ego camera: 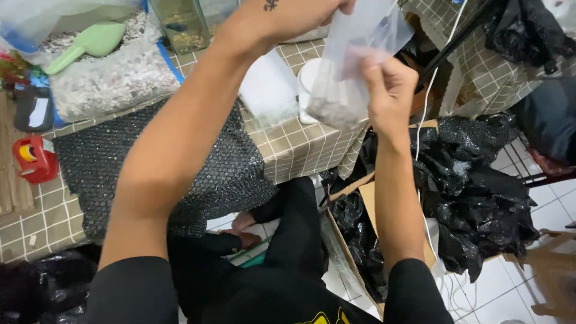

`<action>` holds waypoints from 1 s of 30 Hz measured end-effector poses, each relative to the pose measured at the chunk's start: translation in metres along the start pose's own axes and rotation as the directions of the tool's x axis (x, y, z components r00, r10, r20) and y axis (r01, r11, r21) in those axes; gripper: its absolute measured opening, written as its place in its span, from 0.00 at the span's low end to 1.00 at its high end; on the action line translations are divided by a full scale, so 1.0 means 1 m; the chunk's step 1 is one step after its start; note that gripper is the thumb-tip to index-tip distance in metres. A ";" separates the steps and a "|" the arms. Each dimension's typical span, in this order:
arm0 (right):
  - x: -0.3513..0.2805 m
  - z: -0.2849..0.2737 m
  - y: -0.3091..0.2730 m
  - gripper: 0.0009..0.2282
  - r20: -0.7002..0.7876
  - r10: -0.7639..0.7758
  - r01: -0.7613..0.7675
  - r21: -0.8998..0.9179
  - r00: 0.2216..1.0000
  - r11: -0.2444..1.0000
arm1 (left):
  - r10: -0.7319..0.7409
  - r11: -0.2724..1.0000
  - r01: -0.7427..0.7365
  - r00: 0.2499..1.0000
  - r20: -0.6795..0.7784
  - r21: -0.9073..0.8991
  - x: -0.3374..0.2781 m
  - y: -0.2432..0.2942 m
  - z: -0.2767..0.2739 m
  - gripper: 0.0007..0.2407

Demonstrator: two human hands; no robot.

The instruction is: The person packs aquarium supplies by placing bubble wrap on a table, preparing a plastic bag, and using a scoop to fill the bag with stones before weighing it on a scale.

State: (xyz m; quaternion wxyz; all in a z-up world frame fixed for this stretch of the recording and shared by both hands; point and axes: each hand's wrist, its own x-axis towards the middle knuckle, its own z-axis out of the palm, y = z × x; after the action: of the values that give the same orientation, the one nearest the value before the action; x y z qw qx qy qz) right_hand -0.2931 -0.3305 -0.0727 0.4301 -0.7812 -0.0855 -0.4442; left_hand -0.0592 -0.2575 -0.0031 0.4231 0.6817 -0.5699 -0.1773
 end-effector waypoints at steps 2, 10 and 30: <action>0.002 -0.002 -0.024 0.19 -0.124 0.018 -0.038 -0.160 0.992 0.986 | 0.002 0.999 -0.002 1.000 -0.015 -0.054 -0.010 0.005 0.016 0.06; -0.021 -0.018 0.008 0.10 -0.359 -0.049 -0.057 -0.277 0.932 0.959 | -0.102 0.889 0.084 0.995 -0.016 -0.449 -0.012 0.052 0.046 0.06; -0.076 -0.107 -0.016 0.10 -0.525 0.298 -0.437 -0.159 0.797 0.885 | 0.374 0.483 -0.106 0.923 -0.095 0.869 -0.057 -0.192 0.273 0.06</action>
State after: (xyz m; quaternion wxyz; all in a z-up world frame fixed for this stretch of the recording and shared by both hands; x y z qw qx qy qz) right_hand -0.4125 -0.3819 -0.0969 0.4045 -0.6970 0.2420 -0.5403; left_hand -0.1529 -0.3084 -0.3239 0.1297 0.7301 -0.6092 0.2811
